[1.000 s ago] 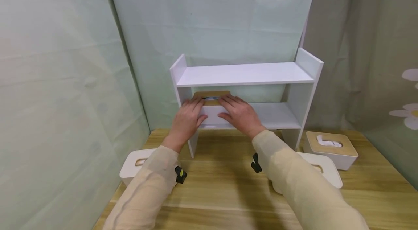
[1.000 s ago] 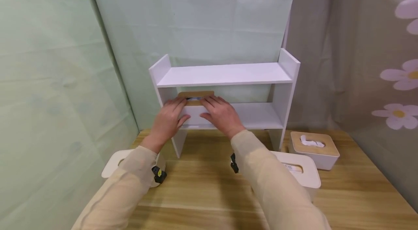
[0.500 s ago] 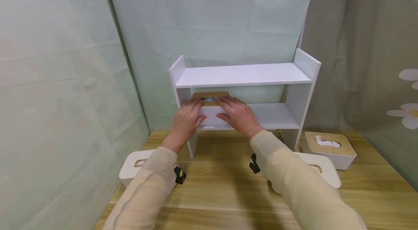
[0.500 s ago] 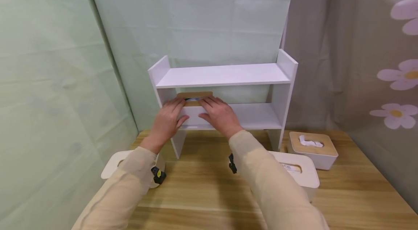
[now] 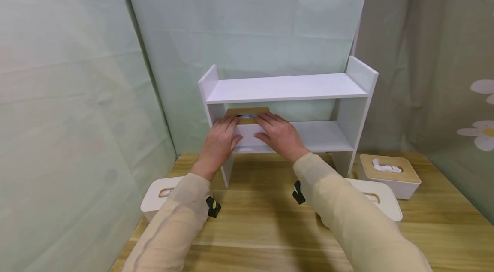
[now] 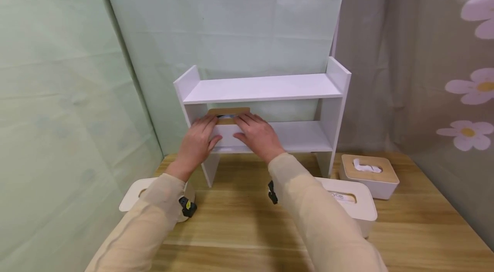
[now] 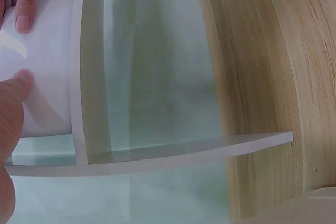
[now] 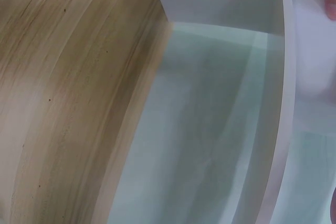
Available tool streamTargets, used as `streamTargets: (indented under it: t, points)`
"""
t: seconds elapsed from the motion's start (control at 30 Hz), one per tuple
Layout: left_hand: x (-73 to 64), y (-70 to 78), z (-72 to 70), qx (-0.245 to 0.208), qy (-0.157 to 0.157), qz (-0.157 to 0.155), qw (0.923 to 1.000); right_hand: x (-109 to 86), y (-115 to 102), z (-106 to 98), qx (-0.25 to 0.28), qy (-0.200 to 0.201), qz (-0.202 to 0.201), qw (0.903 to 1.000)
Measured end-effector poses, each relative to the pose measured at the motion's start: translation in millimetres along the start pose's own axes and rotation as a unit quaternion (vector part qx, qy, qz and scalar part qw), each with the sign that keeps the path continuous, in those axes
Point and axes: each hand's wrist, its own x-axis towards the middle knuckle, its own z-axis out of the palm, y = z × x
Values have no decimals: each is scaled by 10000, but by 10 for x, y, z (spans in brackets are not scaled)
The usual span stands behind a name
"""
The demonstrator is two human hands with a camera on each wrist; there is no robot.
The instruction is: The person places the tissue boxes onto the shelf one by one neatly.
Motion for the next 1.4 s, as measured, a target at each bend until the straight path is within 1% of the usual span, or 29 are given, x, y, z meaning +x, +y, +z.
streamTargets:
  t: [0.23, 0.37, 0.53, 0.67, 0.73, 0.9, 1.17, 1.4]
  points:
    - [0, -6, -8, 15, -37, -90, 10000, 27, -17, -5, 55, -143, 114, 9998]
    - [-5, -15, -1, 63, -34, -57, 10000, 30, -16, 1, -138, -294, 187, 9993]
    - [-60, -5, 20, 275, -81, 57, 9996, -12, -18, 17, -385, -562, 302, 9972]
    - [-91, 11, 31, 439, -32, 117, 9990, -46, -18, 16, -483, -476, 296, 9973]
    - [-94, 15, 39, 552, 32, 161, 9983, -58, -13, 12, -554, -315, 250, 9977]
    - [-98, 27, 41, 679, 21, 173, 9975, -82, -2, 1, -752, -191, 168, 9968]
    - [-89, 44, 49, 703, -51, 156, 9974, -98, 26, 0, -787, -279, 136, 9964]
    - [-86, 54, 58, 675, -18, 151, 9976, -112, 35, 6, -747, -330, 174, 9965]
